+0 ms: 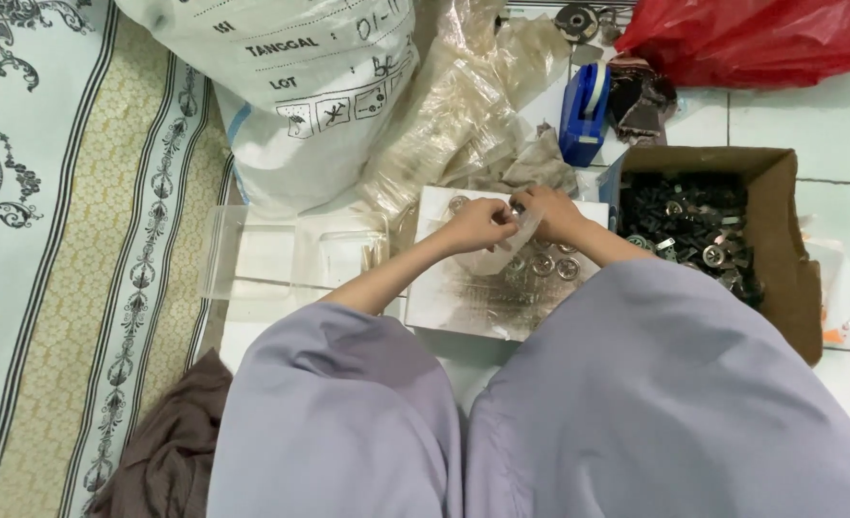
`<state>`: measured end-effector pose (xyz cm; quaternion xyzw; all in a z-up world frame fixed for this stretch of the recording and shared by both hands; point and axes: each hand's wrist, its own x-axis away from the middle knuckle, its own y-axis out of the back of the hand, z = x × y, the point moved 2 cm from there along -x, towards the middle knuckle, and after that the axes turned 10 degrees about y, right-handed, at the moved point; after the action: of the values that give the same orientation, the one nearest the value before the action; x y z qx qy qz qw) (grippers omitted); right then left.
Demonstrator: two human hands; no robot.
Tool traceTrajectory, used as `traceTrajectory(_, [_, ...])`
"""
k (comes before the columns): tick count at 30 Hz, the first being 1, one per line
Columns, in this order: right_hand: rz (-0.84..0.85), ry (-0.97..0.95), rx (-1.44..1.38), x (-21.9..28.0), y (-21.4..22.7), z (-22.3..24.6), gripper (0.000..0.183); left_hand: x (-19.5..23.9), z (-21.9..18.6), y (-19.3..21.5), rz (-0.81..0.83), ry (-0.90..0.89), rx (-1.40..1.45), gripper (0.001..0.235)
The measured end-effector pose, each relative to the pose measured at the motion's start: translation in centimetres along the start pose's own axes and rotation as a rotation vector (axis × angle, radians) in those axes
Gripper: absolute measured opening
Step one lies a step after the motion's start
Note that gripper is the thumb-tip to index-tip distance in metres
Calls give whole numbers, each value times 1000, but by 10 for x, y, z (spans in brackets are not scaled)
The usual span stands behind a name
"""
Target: Packaging small metal components into individual plastic bags from a bulk container.
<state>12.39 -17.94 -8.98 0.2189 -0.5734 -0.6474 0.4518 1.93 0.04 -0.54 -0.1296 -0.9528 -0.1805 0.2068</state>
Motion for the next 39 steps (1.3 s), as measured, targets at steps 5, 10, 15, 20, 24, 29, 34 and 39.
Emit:
traceTrajectory(5, [17,-64,-69,-13,4,-1,58,4,-1,11,-36,32,113,23])
traceTrajectory(10, [55,-108,-162,-18,4,-15,74,10,-2,17,-46,41,152,24])
traceTrajectory(15, [-36,-112,-625,-7,20,-28,46,20,-11,22,-27,51,149,23])
traceTrajectory(20, [-204,-187,-970,22,89,-16,37,13,-6,22,-19,42,132,25])
traceTrajectory(24, [-331,-88,-1094,40,132,5,26,9,-4,20,-41,34,120,25])
traceTrajectory(29, [-347,210,-678,54,133,46,17,6,2,22,-62,46,110,27])
traceTrajectory(34, [-400,304,-303,53,130,75,13,7,7,27,-78,31,88,25])
traceTrajectory(39, [-509,164,-531,44,140,77,32,13,3,36,-176,-70,98,25])
